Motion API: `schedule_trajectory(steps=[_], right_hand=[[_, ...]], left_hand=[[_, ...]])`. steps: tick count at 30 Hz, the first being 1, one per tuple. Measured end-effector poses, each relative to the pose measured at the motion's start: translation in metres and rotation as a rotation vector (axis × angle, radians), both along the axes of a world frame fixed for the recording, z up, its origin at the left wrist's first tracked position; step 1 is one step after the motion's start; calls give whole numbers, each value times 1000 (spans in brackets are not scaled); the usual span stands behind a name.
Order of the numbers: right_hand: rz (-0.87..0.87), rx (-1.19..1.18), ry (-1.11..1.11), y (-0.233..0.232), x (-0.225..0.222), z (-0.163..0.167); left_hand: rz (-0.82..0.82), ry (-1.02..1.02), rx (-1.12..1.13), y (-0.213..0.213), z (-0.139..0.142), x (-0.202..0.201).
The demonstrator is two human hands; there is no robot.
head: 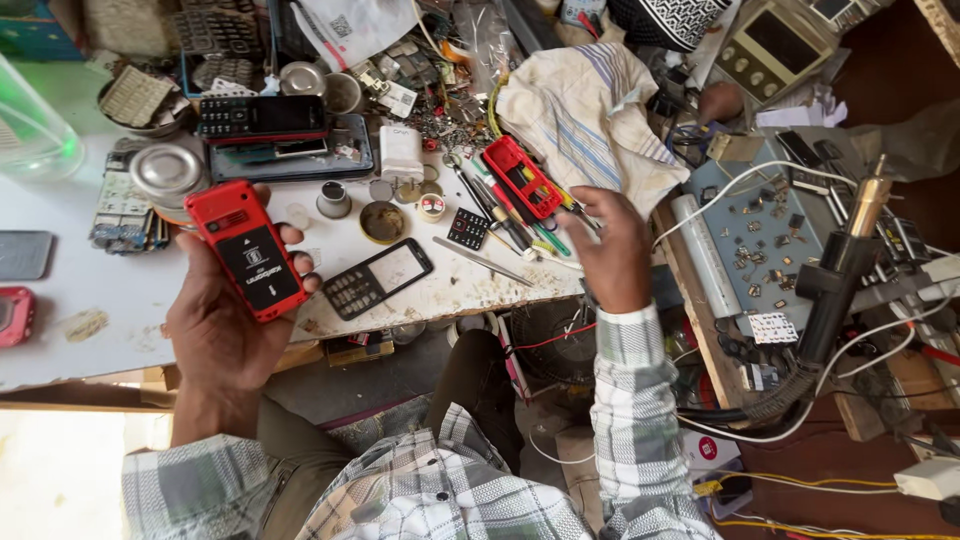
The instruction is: The person sits at a cluttered repair bench and services a feature phone. They wipe the phone with a cloth, remove the back cover and battery, work on the phone body and keypad, reattach the cover, insert the battery, and press buttons to test the powered-on phone.
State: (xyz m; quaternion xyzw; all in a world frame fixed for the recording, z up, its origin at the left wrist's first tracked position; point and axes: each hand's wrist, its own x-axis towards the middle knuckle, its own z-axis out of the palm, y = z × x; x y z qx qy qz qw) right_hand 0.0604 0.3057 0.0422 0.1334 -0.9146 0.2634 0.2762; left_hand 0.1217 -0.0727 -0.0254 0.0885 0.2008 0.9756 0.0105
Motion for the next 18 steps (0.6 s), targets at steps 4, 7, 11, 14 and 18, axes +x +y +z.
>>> schedule_trajectory(steps=[4,7,11,14,18], right_hand=[[-41,169,-29,-16,-9,-3],[-130,251,-92,-28,-14,-3],[-110,409,-13,-36,-22,-5],[-159,352,-57,-35,-27,-8],[-79,-287,-381,-22,-36,-5]], left_hand=[[27,-35,-20,4,-7,-3],[-4,-50,13,4,-10,-5],[7,-40,11,-2,-12,-7],[3,-42,26,-8,-12,-8],[-40,-21,88,-12,-8,-9]])
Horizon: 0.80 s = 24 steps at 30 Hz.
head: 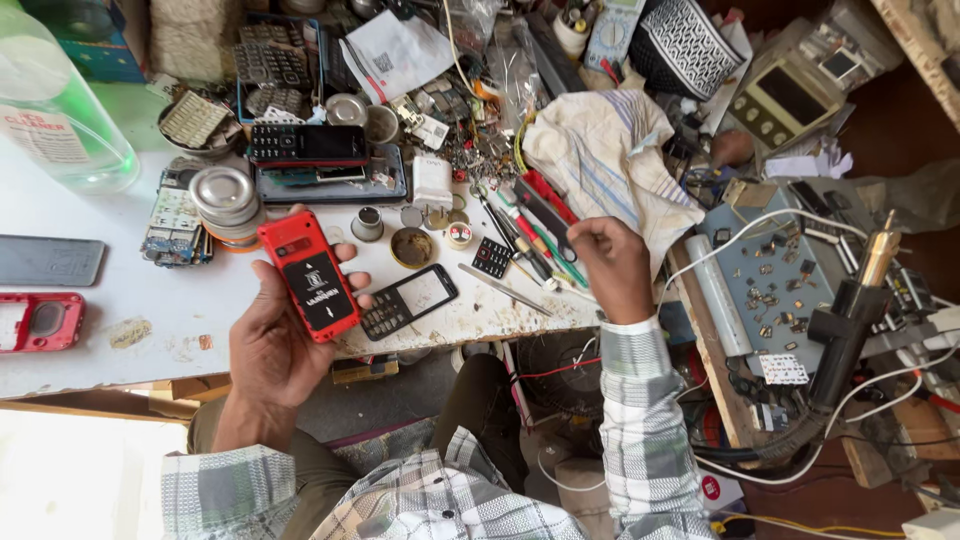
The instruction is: The person sits at a cluttered repair bench and services a feature phone. They wipe the phone with a cloth, remove the back cover and battery, work on the phone body and keypad, reattach the cover, insert the battery, and press buttons to test the powered-on phone.
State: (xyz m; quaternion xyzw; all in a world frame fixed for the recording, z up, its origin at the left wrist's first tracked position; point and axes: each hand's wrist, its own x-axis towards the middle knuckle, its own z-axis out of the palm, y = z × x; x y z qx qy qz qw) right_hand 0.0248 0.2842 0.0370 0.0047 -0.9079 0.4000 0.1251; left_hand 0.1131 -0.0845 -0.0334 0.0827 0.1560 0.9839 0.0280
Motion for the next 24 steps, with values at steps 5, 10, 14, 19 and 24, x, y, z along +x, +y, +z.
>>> schedule_trajectory(steps=[5,10,14,19,24], right_hand=[[37,-598,-224,5,1,7],[185,-843,-213,-30,32,14],[299,-960,-345,-80,72,5],[295,-959,-353,-122,102,-15],[297,-803,-213,-132,112,-25]], left_hand=[[-92,64,99,12,14,1],[-99,111,140,39,30,5],[-70,122,172,60,40,15],[11,131,77,82,48,24],[96,212,61,93,46,27]])
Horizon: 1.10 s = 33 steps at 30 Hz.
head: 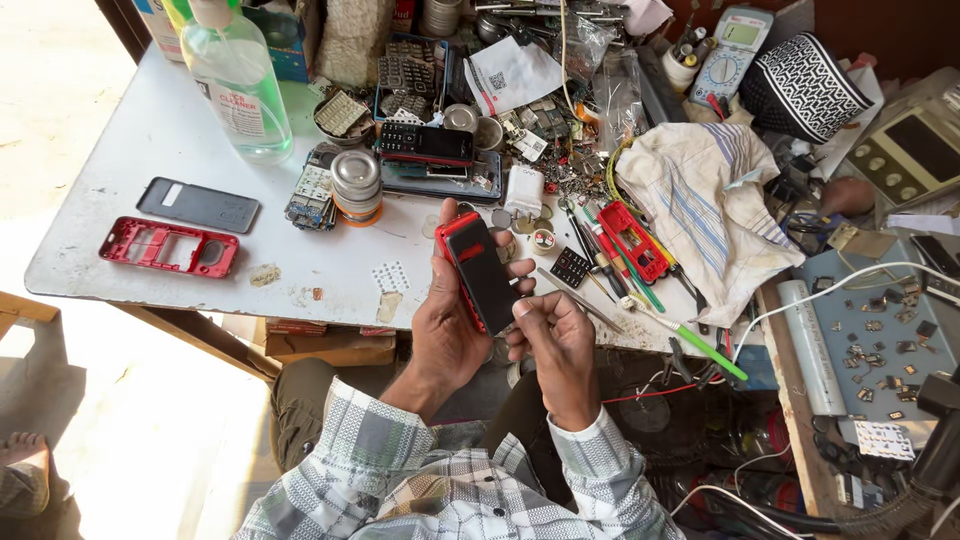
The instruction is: The person sits at a cluttered repair bench and services a feature phone. They wipe the phone with a cloth, remove the back cover and battery, work on the phone body and keypad, reattach the cover, insert the battery, and press buttons to test the powered-on phone.
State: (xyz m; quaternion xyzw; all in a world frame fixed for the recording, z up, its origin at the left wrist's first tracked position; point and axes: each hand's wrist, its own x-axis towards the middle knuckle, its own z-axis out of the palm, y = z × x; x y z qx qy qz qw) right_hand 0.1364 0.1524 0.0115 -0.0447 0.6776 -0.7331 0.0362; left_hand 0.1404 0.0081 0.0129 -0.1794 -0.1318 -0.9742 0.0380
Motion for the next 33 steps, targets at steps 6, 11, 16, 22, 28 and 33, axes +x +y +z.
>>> schedule_trajectory(steps=[6,11,16,22,28,33], right_hand=[[-89,194,195,-6,1,-1],[-138,494,636,-16,11,11],[-29,569,720,-14,18,21],[72,361,548,-7,15,20],[147,537,658,-4,17,28],[187,698,710,1,19,39]], left_hand=[[45,-53,-65,8,-7,-2],[35,-12,-51,15,-11,-4],[119,-21,-143,15,-9,-3],[42,-23,-66,15,-5,3],[89,-16,-40,15,-5,7],[119,-51,-97,10,-6,7]])
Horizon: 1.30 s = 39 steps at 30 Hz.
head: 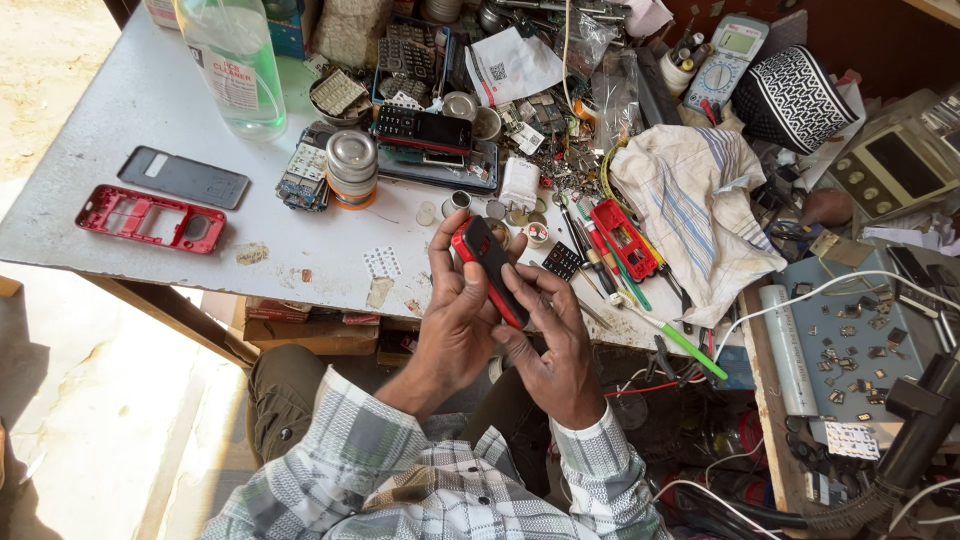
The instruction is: The person sits at a cluttered repair bench and services a feature phone. They wipe the phone with a cloth, remove the back cover and battery, work on the phone body and keypad, reattach the cover, insert the battery, and press buttons to test the powered-on phone.
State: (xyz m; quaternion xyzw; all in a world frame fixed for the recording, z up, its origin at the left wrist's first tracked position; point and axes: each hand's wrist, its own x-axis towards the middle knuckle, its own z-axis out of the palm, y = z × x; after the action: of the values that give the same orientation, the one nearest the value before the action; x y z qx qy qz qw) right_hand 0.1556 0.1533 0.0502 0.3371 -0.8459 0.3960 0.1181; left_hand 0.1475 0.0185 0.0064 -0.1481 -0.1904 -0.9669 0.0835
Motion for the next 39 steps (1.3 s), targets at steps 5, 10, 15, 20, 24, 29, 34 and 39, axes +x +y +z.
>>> schedule_trajectory(steps=[5,10,15,20,24,29,34,39], right_hand=[[-40,66,191,8,-6,-3],[-101,24,278,16,-7,-17],[-61,-75,159,18,-9,-29],[-18,-2,195,27,-18,-24],[-12,30,215,30,-24,-17],[-148,-105,112,22,-23,-15],[-134,-97,151,27,-27,-9],[-80,-149,69,31,-27,-11]], left_hand=[[-83,-58,-112,-20,-5,-11],[-224,-6,35,-32,-8,-16],[-248,-15,26,-36,-8,-18],[-246,-35,53,-32,-16,-23],[-232,-43,53,-25,-20,-30],[-146,-36,-43,-17,-16,-35],[91,63,-612,-28,-12,-34],[316,190,-846,-33,-14,-41]])
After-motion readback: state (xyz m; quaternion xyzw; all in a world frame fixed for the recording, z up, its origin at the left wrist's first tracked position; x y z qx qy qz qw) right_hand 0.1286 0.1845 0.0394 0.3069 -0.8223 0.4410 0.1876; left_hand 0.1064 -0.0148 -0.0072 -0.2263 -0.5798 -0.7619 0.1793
